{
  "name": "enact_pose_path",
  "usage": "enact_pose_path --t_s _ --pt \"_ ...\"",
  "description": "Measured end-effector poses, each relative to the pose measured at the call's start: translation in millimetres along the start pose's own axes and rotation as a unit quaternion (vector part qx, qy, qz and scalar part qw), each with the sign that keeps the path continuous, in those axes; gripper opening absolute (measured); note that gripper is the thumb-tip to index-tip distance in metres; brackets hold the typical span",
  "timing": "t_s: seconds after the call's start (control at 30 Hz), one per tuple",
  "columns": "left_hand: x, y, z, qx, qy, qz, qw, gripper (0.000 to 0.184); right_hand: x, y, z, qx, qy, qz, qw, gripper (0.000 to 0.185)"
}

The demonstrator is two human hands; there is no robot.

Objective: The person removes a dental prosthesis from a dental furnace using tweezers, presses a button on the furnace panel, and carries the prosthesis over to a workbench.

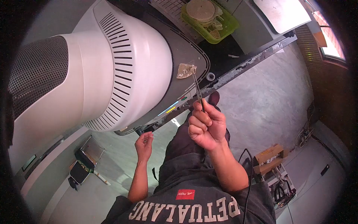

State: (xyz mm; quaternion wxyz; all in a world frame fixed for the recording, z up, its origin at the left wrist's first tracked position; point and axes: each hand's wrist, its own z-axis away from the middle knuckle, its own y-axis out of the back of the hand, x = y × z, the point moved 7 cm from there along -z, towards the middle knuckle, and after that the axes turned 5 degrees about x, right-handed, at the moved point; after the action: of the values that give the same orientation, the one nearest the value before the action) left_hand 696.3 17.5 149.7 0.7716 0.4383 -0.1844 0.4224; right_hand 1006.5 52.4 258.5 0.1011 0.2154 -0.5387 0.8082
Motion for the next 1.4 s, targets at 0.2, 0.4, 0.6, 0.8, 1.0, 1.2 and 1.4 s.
enact_pose_path --t_s 0.2,0.4,0.6,0.8,1.0,1.2,1.4 --pt "1.2 -0.7 -0.9 0.002 0.003 0.007 1.0 0.02 6.9 -4.4 1.3 -0.04 -0.016 -0.023 0.999 0.029" --pt "-0.9 -0.7 -1.0 0.01 0.011 0.011 1.0 0.017 12.3 -6.1 2.5 -0.062 -0.019 -0.042 0.997 0.028" --pt "1.7 0.0 -1.9 0.013 0.0 -0.013 1.0 0.018 10.4 -7.1 3.8 -0.066 -0.017 -0.037 0.997 0.028" --pt "7.5 -0.5 -1.0 0.008 0.007 -0.012 1.0 0.017 10.4 -7.4 3.2 -0.06 -0.017 -0.017 0.998 0.027" --pt "-0.8 -2.0 -2.5 0.003 0.016 0.01 1.0 0.017 -12.2 12.0 2.8 0.104 0.098 0.172 0.975 0.027" --pt "3.5 -3.6 1.9 -0.001 0.0 -0.002 1.0 0.023 -17.6 24.3 9.8 0.167 0.117 0.249 0.947 0.026" --pt "11.4 -6.8 9.4 -0.012 -0.021 -0.015 1.0 0.043 -15.9 22.6 11.9 0.193 0.111 0.277 0.935 0.027"
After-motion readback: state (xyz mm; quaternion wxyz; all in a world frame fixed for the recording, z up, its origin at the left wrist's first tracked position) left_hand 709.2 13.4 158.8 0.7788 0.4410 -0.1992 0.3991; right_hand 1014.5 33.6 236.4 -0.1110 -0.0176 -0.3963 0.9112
